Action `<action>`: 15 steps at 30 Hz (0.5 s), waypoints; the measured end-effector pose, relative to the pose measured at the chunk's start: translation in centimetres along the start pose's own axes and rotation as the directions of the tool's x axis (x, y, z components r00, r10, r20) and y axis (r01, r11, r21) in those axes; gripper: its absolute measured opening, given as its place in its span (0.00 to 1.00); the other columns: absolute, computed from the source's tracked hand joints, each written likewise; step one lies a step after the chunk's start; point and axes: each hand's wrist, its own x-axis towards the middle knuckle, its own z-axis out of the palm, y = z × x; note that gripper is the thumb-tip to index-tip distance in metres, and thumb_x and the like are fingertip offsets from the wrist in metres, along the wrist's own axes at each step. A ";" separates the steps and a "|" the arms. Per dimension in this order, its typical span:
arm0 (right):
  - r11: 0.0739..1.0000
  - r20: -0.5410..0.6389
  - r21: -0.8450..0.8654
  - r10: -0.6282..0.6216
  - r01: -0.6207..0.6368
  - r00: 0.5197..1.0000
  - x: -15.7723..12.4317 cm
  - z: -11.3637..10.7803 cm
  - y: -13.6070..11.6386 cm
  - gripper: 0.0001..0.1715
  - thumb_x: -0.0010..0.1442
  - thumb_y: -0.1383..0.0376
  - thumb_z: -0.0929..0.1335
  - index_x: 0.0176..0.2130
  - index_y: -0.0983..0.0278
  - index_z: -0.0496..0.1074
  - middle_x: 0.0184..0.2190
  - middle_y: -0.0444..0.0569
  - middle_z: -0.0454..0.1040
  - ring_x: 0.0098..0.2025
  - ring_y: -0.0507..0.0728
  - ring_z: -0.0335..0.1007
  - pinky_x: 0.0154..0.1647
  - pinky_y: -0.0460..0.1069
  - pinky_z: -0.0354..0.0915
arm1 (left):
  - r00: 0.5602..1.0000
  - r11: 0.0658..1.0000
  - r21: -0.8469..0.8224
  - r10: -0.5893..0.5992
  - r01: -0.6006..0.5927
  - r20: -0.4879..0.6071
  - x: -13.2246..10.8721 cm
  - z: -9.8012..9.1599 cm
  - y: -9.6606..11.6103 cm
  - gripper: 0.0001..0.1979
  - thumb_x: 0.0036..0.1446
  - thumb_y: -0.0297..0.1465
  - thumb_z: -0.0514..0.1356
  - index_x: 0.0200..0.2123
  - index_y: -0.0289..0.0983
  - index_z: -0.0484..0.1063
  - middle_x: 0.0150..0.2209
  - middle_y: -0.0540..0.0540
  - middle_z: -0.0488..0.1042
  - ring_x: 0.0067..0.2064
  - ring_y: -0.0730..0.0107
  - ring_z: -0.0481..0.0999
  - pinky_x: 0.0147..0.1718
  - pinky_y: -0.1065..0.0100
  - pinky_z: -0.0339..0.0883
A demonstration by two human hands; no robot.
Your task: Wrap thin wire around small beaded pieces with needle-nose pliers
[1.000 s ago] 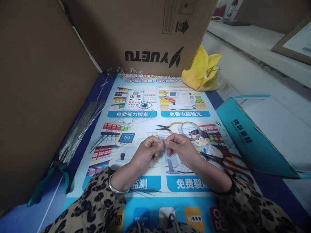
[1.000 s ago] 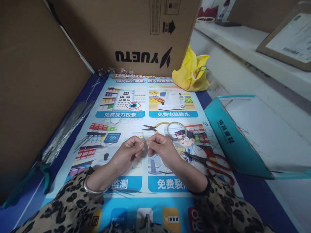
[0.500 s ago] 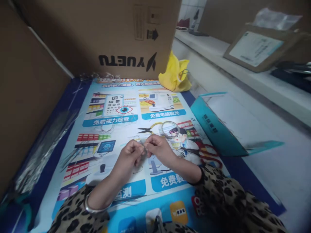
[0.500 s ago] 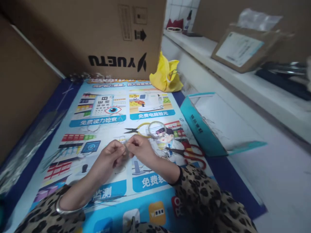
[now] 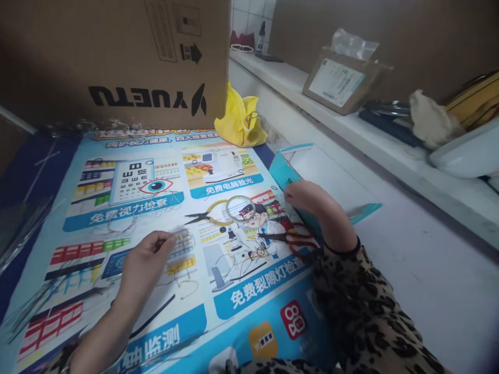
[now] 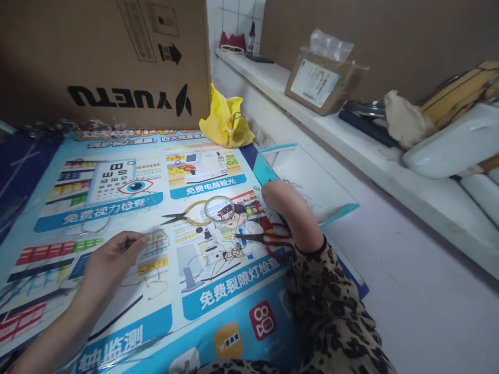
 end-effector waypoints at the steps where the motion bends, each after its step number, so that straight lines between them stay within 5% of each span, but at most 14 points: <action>1: 1.000 0.026 -0.012 -0.006 0.007 1.000 0.3 0.5 0.6 0.14 0.53 0.72 0.61 0.32 0.68 0.76 0.34 0.59 0.77 0.34 0.56 0.70 0.32 0.48 0.56 | 1.000 0.999 0.031 0.012 -0.013 0.009 0.1 0.0 -0.2 0.13 0.47 0.42 0.60 0.30 0.39 0.73 0.27 0.51 0.75 0.29 0.69 0.72 0.28 0.71 0.63; 7: 0.996 0.069 -0.020 -0.083 0.085 0.994 2.9 2.7 0.3 0.17 0.52 0.72 0.62 0.38 0.65 0.77 0.37 0.55 0.77 0.38 0.57 0.70 0.37 0.48 0.58 | 0.996 0.989 0.143 0.028 -0.039 0.081 0.4 -0.1 -0.6 0.13 0.49 0.42 0.58 0.34 0.41 0.73 0.34 0.50 0.77 0.37 0.64 0.75 0.36 0.69 0.65; 11: 0.997 0.008 -0.008 -0.082 0.082 0.997 2.8 2.3 0.6 0.22 0.57 0.71 0.60 0.48 0.63 0.73 0.44 0.53 0.76 0.43 0.57 0.69 0.41 0.47 0.58 | 0.995 0.989 0.147 0.011 -0.026 0.098 0.5 -0.2 -0.6 0.13 0.50 0.43 0.58 0.34 0.41 0.73 0.33 0.51 0.78 0.36 0.64 0.76 0.34 0.69 0.65; 15: 0.999 -0.014 -0.009 -0.047 0.047 0.999 1.4 1.5 1.4 0.20 0.57 0.70 0.60 0.46 0.62 0.74 0.43 0.53 0.76 0.43 0.57 0.69 0.41 0.47 0.59 | 0.998 0.990 0.140 -0.012 0.002 0.067 0.4 -0.1 -0.2 0.13 0.49 0.43 0.58 0.34 0.41 0.73 0.31 0.52 0.77 0.34 0.65 0.75 0.33 0.69 0.65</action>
